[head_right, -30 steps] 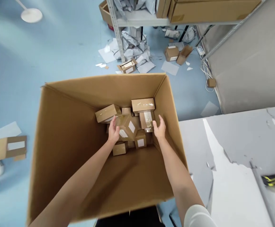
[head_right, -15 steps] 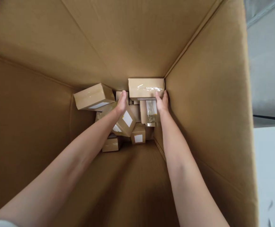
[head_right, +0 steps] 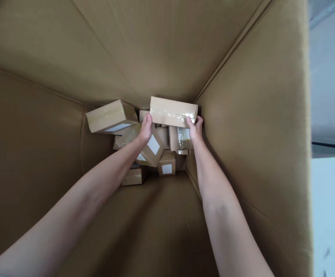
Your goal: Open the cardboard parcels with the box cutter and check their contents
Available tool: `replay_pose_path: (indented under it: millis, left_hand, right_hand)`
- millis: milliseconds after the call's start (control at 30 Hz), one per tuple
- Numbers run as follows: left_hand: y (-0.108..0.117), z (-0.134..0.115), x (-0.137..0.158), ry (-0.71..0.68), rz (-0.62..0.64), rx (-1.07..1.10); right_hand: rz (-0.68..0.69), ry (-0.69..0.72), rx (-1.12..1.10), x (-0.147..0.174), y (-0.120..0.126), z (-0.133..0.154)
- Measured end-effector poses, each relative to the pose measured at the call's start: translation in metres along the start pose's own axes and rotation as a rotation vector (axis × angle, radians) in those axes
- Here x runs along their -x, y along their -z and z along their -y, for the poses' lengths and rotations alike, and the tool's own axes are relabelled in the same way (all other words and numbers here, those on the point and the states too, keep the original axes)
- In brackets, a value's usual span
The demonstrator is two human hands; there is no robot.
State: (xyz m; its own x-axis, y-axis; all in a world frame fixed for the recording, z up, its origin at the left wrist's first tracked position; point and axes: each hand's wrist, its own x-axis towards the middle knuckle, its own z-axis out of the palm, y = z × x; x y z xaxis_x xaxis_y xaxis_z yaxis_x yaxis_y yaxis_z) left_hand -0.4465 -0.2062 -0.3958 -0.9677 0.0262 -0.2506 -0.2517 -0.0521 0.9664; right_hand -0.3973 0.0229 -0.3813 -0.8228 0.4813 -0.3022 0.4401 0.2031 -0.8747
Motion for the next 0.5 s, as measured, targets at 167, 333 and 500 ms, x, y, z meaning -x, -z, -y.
replay_pose_path:
  millis: [167,333,500]
  left_hand:
    - [0.022,-0.053,0.045,-0.010,-0.050,-0.107]
    - [0.057,-0.149,0.101,-0.162,-0.061,-0.107]
    - [0.092,-0.264,0.178,-0.313,-0.029,-0.157]
  right_hand:
    - [-0.045,-0.011,-0.028,0.058,0.012,0.062]
    - [-0.080,-0.055,-0.139,0.131,0.031,0.145]
    - [-0.063,0.037,-0.293,0.236,0.065,0.240]
